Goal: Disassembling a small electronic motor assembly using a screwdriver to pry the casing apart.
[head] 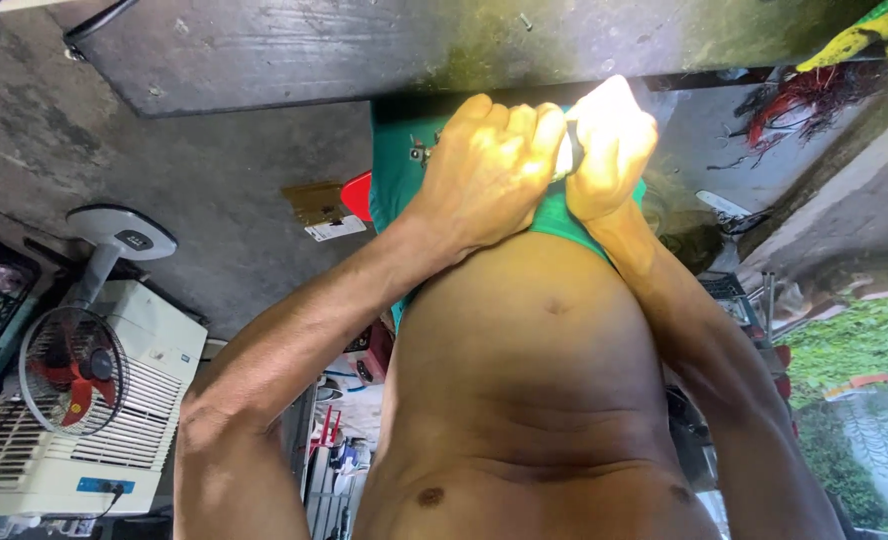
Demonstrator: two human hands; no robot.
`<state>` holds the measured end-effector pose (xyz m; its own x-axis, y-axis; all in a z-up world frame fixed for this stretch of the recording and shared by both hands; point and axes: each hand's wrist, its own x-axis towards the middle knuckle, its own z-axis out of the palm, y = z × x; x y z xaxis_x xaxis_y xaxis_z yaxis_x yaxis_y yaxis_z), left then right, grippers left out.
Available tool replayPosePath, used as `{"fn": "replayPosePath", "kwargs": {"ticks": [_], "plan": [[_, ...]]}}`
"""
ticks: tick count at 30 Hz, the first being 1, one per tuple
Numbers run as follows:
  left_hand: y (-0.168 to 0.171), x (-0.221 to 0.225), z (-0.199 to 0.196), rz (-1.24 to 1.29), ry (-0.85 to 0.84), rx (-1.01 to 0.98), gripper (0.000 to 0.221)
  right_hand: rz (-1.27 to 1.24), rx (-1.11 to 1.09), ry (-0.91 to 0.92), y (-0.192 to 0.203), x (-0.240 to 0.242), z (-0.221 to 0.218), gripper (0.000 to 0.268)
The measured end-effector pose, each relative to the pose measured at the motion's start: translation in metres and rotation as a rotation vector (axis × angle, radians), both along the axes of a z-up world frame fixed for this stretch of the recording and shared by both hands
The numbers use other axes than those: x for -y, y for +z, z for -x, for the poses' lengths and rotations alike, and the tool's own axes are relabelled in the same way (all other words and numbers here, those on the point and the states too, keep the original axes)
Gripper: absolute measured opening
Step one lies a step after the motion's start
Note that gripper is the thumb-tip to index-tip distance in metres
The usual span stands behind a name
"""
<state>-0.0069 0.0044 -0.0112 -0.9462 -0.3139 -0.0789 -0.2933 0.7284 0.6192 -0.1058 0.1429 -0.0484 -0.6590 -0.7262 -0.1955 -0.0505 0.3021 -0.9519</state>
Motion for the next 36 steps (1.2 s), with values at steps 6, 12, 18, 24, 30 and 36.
{"fn": "replayPosePath", "kwargs": {"ticks": [6, 12, 18, 24, 30, 36], "plan": [[-0.003, 0.012, -0.018, -0.052, -0.128, 0.027, 0.047, -0.208, 0.217, 0.071, 0.025, 0.011, -0.004, 0.02], [0.0, 0.023, -0.027, -0.526, -0.057, 0.2, 0.041, -0.162, 0.061, 0.424, 0.021, -0.008, 0.02, 0.019], [0.007, 0.035, -0.031, -0.674, -0.038, 0.491, 0.043, -0.065, -0.44, 0.918, 0.066, 0.037, 0.055, 0.037], [0.019, 0.051, -0.009, -0.829, -0.004, 0.51, 0.034, -0.199, -0.945, 0.962, 0.035, 0.034, 0.05, 0.02], [0.02, 0.05, -0.007, -0.82, -0.038, 0.6, 0.034, -0.233, -0.97, 0.992, 0.024, 0.022, 0.042, 0.022], [0.012, 0.041, -0.016, -0.773, -0.064, 0.639, 0.033, -0.257, -0.967, 0.946, 0.011, 0.005, 0.024, 0.021]]}}
